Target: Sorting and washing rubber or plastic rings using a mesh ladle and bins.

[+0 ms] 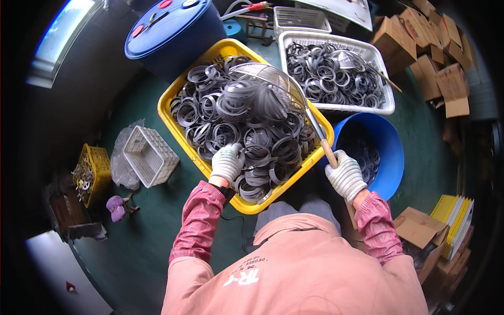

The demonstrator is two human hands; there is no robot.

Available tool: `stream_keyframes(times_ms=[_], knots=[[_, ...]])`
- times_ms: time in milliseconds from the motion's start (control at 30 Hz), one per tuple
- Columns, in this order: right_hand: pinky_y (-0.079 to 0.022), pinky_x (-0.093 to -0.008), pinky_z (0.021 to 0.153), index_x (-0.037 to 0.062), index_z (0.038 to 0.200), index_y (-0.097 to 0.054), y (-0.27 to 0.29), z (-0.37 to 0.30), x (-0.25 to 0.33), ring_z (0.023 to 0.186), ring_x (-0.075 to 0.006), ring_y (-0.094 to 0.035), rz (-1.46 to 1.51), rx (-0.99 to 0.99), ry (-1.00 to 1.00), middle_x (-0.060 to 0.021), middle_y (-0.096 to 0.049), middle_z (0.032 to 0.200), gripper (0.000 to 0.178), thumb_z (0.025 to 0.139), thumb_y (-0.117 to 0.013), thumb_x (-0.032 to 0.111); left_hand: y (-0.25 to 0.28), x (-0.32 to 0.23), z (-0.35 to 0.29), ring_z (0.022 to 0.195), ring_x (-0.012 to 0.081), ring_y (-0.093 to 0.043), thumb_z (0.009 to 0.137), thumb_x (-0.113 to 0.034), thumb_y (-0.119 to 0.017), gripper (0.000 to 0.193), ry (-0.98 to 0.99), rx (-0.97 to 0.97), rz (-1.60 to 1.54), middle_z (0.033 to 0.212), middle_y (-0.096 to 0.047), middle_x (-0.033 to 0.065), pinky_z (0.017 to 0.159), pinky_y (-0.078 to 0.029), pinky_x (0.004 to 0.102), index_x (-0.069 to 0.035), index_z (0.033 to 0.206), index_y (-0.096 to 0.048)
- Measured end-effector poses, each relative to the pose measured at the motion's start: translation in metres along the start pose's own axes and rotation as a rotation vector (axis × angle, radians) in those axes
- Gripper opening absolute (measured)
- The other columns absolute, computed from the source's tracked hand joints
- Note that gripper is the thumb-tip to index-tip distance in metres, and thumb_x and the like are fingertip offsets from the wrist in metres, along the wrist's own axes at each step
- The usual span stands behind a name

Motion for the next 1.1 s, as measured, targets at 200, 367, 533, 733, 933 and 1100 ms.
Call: stream_keyframes(times_ms=[200, 367, 533, 733, 933, 1100], knots=[[-0.052, -0.0494, 0.079, 0.0021, 0.103, -0.062, -0.019, -0.006, -0.031, 0.088, -0.0453, -0.065, 0.159, -0.044, -0.116, -0.0272, -0.068, 0.09, 0.025, 0.084, -0.062, 0.019, -0.02, -0.07, 0.043, 0.133, 0.0355, -0.042, 0.071, -0.034, -0.08, 0.074, -0.309, -0.07, 0.132, 0.143, -0.047, 0.0168, 0.11, -0.034, 0.0518, -0.016, 0.137, -0.052], [-0.052, -0.0472, 0.079, 0.0017, 0.106, -0.062, -0.013, -0.004, -0.047, 0.087, -0.0443, -0.066, 0.285, -0.146, -0.117, -0.0263, -0.068, 0.09, 0.028, 0.084, -0.064, 0.02, -0.047, -0.076, 0.049, 0.13, 0.0327, -0.045, 0.069, -0.041, -0.08, 0.069, -0.206, 0.015, 0.199, 0.14, -0.051, 0.0149, 0.11, -0.033, 0.0509, -0.014, 0.129, -0.059], [-0.054, -0.0446, 0.075, -0.0004, 0.103, -0.063, -0.007, -0.027, -0.093, 0.081, -0.0407, -0.067, 0.367, -0.206, -0.156, -0.0243, -0.068, 0.086, 0.029, 0.082, -0.066, 0.02, -0.064, -0.071, 0.014, 0.114, 0.0347, -0.056, 0.072, -0.05, -0.073, 0.052, -0.177, 0.083, 0.185, 0.114, -0.065, 0.0162, 0.104, -0.037, 0.0463, -0.012, 0.106, -0.071], [-0.05, -0.0358, 0.056, -0.0006, 0.095, -0.061, 0.004, -0.072, -0.143, 0.057, -0.0185, -0.058, 0.656, -0.098, -0.442, -0.0099, -0.06, 0.068, 0.024, 0.081, -0.069, 0.018, -0.047, -0.073, 0.044, 0.088, 0.0387, -0.066, 0.071, -0.024, -0.076, 0.03, -0.29, -0.218, -0.093, 0.092, -0.07, 0.018, 0.083, -0.052, 0.0456, -0.005, 0.093, -0.071], [-0.044, -0.0278, 0.039, 0.0084, 0.094, -0.054, 0.002, -0.095, -0.213, 0.046, -0.0101, -0.051, 1.018, -0.182, -0.662, -0.0007, -0.054, 0.066, 0.015, 0.088, -0.066, 0.015, -0.064, -0.077, 0.082, 0.102, 0.0366, -0.061, 0.079, -0.02, -0.071, 0.032, -0.329, -0.222, -0.058, 0.105, -0.067, 0.0154, 0.092, -0.047, 0.0461, -0.009, 0.109, -0.066], [-0.047, -0.0302, 0.038, 0.0073, 0.092, -0.052, -0.007, -0.102, -0.342, 0.045, -0.0144, -0.053, 0.859, -0.343, -0.825, -0.0034, -0.053, 0.065, 0.014, 0.087, -0.063, 0.013, -0.1, -0.12, 0.028, 0.111, 0.0359, -0.058, 0.077, -0.005, -0.071, 0.038, -0.421, -0.283, -0.104, 0.115, -0.064, 0.0156, 0.098, -0.044, 0.0464, -0.006, 0.115, -0.062]])
Point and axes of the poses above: each hand's wrist, its own z-axis towards the middle knuckle, its own y-axis out of the back of the hand, x = y × z, the point moved 5 cm from there along z, towards the middle knuckle
